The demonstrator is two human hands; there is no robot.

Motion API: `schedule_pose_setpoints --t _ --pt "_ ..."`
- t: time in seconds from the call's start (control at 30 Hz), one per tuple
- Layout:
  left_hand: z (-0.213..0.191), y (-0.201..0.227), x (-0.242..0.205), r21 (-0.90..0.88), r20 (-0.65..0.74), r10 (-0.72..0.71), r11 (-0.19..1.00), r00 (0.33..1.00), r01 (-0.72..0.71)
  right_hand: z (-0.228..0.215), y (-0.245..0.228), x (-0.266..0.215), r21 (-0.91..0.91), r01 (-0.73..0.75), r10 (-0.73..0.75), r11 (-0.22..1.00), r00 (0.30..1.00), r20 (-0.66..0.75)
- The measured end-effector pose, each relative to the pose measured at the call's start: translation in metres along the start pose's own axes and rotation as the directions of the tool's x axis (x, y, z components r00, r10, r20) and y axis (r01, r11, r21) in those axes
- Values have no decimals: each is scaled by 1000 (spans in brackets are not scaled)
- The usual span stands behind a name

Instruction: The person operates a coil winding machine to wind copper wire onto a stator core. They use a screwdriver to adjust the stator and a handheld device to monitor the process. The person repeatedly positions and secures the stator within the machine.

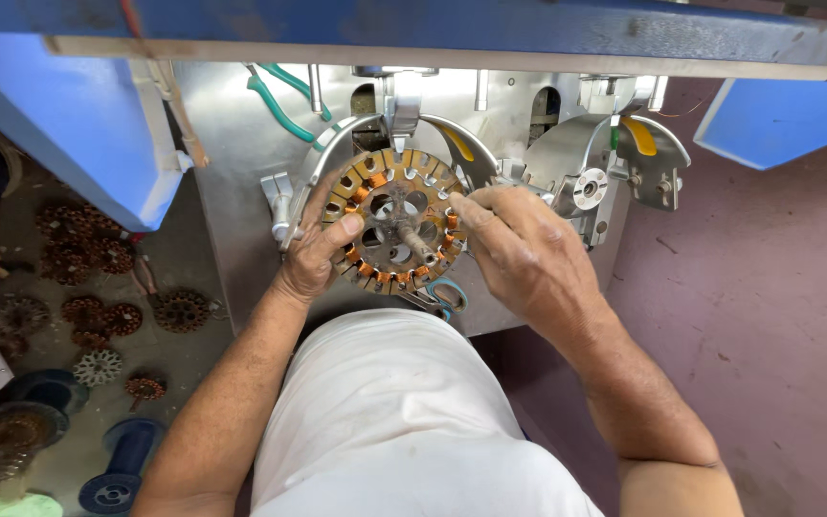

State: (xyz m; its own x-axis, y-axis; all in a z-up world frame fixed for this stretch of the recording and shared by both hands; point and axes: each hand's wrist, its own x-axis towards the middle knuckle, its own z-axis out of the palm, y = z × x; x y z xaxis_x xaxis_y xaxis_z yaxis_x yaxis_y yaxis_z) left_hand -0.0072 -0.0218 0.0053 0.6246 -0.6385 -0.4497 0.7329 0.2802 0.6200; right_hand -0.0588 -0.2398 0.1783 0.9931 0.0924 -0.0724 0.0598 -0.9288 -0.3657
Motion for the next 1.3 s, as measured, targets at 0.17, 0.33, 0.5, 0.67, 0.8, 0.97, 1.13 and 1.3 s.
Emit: schedule_pose_setpoints --t 0.17,0.33,0.5,0.67,0.8,0.97,1.13,1.3 --pt "9 -3 3 -32 -31 -27 999 999 26 15 13 -16 199 -106 105 974 994 14" --pt "15 -3 6 -10 -79 -47 999 996 47 24 26 -19 238 -79 80 968 997 6" --pt "14 -5 6 -36 -82 -94 995 992 92 28 33 -13 275 -104 88 956 994 69" --pt "11 -7 8 -56 -71 -99 994 993 95 23 35 -5 243 -86 63 966 993 102" --pt "10 -7 9 -33 -55 -84 996 995 82 18 32 2 257 -153 107 954 977 187" --pt "12 -6 9 -17 -66 -99 995 993 98 13 25 7 381 -230 182 895 971 158" --pt "16 -2 11 61 -84 -116 991 990 121 8 20 11 421 -316 243 850 945 220" --pt "16 -1 11 87 -52 -105 990 993 109 7 14 16 415 -370 273 831 922 275"
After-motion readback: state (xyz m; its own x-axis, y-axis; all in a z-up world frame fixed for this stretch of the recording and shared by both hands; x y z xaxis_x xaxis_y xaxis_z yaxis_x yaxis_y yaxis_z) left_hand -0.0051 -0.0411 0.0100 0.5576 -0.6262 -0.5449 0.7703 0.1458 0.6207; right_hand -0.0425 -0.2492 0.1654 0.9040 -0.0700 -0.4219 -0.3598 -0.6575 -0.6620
